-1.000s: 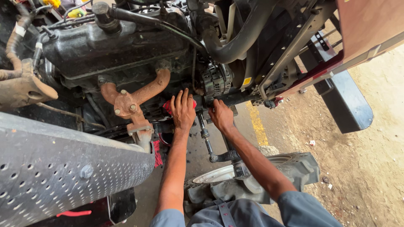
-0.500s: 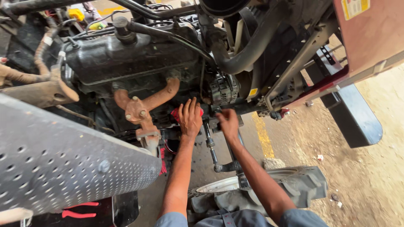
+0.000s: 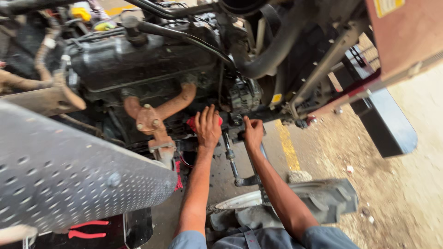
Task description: The person wipes the underside of a vehicle's engine compartment using a red and white striped cloth. They repeatedly reach into the engine bay to clean various components, including a metal pipe and the alternator area, while standing on the ground.
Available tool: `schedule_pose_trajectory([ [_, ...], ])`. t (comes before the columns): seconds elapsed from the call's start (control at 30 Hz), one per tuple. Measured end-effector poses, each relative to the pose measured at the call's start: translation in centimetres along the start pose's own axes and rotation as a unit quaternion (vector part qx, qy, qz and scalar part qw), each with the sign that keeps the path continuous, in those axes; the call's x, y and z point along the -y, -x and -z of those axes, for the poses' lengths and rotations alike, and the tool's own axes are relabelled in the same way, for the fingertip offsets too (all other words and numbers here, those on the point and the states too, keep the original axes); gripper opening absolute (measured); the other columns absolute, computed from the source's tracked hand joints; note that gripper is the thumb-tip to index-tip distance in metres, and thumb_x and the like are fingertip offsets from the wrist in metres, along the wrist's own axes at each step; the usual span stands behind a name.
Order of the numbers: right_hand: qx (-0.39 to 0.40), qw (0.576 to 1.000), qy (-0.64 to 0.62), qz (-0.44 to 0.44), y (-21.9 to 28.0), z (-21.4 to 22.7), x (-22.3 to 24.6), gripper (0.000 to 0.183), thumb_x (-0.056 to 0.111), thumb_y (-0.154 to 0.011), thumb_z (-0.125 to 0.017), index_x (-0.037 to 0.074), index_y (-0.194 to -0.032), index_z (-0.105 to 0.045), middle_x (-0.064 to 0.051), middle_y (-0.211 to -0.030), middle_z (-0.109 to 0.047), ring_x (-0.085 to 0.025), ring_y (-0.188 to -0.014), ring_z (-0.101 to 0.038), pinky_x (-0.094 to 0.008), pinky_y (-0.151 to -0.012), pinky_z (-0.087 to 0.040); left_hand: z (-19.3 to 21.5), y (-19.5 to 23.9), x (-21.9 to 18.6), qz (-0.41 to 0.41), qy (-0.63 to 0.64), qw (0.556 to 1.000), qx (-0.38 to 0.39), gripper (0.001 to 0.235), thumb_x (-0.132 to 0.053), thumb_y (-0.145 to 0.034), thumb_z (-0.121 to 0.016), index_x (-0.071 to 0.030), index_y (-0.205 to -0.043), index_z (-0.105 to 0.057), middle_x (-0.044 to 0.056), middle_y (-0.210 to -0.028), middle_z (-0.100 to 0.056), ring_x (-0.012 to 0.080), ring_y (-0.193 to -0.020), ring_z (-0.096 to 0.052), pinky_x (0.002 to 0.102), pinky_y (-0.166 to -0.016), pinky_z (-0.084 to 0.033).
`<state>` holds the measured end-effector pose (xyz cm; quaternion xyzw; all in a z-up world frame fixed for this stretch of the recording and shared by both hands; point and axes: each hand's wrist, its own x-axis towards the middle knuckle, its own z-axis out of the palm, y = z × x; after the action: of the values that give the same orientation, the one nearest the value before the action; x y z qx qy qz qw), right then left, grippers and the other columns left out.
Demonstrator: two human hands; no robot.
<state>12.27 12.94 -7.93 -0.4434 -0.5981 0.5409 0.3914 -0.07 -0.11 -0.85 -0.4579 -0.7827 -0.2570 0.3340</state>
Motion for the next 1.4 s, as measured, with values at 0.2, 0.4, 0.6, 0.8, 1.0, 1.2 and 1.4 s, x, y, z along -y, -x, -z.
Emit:
schedule_pose_trajectory([
  [0.2, 0.086, 0.992, 0.052, -0.072, -0.3, -0.9, 0.5, 0.039, 0.035, -0.088, -0.077, 0.005, -0.105, -0.058, -0.009, -0.083, -0.064, -0.025, -0.076, -0.065, -0.046, -0.067, -0.054, 0.2, -0.4, 0.2, -0.012, 0.003, 1.000, -0.005, 0.022, -0.014, -0.098, -0.061, -0.006, -0.116, -0.068, 0.008, -0.139, -0.065, 0.0282, -0.133, -0.057, 0.053, -0.114, -0.038],
  [0.4, -0.024, 0.999, 0.011, 0.041, 0.9, 0.1, 0.7, 0.042, 0.042, -0.097, -0.075, 0.006, -0.108, -0.058, -0.006, -0.085, -0.067, -0.025, -0.077, -0.066, -0.045, -0.070, -0.057, 0.4, -0.5, -0.1, -0.014, -0.007, 1.000, -0.003, 0.019, -0.013, -0.099, -0.060, -0.007, -0.115, -0.069, 0.008, -0.138, -0.065, 0.0278, -0.133, -0.058, 0.052, -0.114, -0.039],
  [0.6, 0.116, 0.972, -0.048, -0.200, -0.1, -0.8, 2.1, 0.051, 0.046, -0.087, -0.073, 0.002, -0.106, -0.055, -0.011, -0.082, -0.074, -0.032, -0.079, -0.070, -0.042, -0.070, -0.054, 0.3, -0.6, 0.0, -0.006, -0.001, 1.000, 0.007, 0.021, -0.013, -0.098, -0.061, -0.007, -0.116, -0.069, 0.008, -0.140, -0.065, 0.0272, -0.133, -0.057, 0.052, -0.114, -0.039],
  [0.8, -0.010, 0.971, 0.159, 0.179, 2.5, -0.4, 4.7, 0.053, 0.044, -0.089, -0.077, 0.001, -0.112, -0.058, -0.021, -0.097, -0.069, -0.038, -0.089, -0.070, -0.041, -0.071, -0.056, 0.6, -0.5, -0.2, -0.009, -0.007, 1.000, 0.000, 0.020, -0.014, -0.098, -0.061, -0.008, -0.116, -0.068, 0.007, -0.140, -0.065, 0.0272, -0.133, -0.057, 0.052, -0.114, -0.038],
  [1.0, 0.066, 0.976, 0.082, -0.192, 1.8, -1.0, 7.7, 0.050, 0.048, -0.092, -0.068, 0.003, -0.109, -0.052, -0.018, -0.091, -0.071, -0.039, -0.088, -0.071, -0.048, -0.077, -0.054, 0.6, -0.4, -0.1, -0.003, -0.001, 1.000, 0.009, 0.021, -0.014, -0.098, -0.062, -0.007, -0.117, -0.068, 0.007, -0.139, -0.065, 0.0275, -0.133, -0.058, 0.052, -0.114, -0.037],
  [1.2, 0.083, 0.925, 0.311, 0.201, 3.5, 0.0, 8.9, 0.038, 0.020, -0.082, -0.074, 0.007, -0.114, -0.059, -0.021, -0.108, -0.058, -0.041, -0.104, -0.056, -0.051, -0.084, -0.048, 0.3, -0.3, 0.0, -0.008, -0.004, 1.000, -0.001, 0.018, -0.014, -0.101, -0.061, -0.006, -0.116, -0.068, 0.007, -0.139, -0.065, 0.0270, -0.133, -0.057, 0.051, -0.116, -0.037],
  [1.4, 0.084, 0.908, 0.262, 0.314, 3.8, 1.2, 7.6, 0.039, 0.002, -0.078, -0.073, 0.009, -0.114, -0.062, -0.020, -0.115, -0.058, -0.038, -0.110, -0.053, -0.047, -0.095, -0.046, 0.3, -0.5, 0.1, -0.006, -0.002, 1.000, -0.001, 0.018, -0.015, -0.100, -0.062, -0.007, -0.114, -0.068, 0.007, -0.139, -0.066, 0.0269, -0.133, -0.057, 0.051, -0.114, -0.037],
])
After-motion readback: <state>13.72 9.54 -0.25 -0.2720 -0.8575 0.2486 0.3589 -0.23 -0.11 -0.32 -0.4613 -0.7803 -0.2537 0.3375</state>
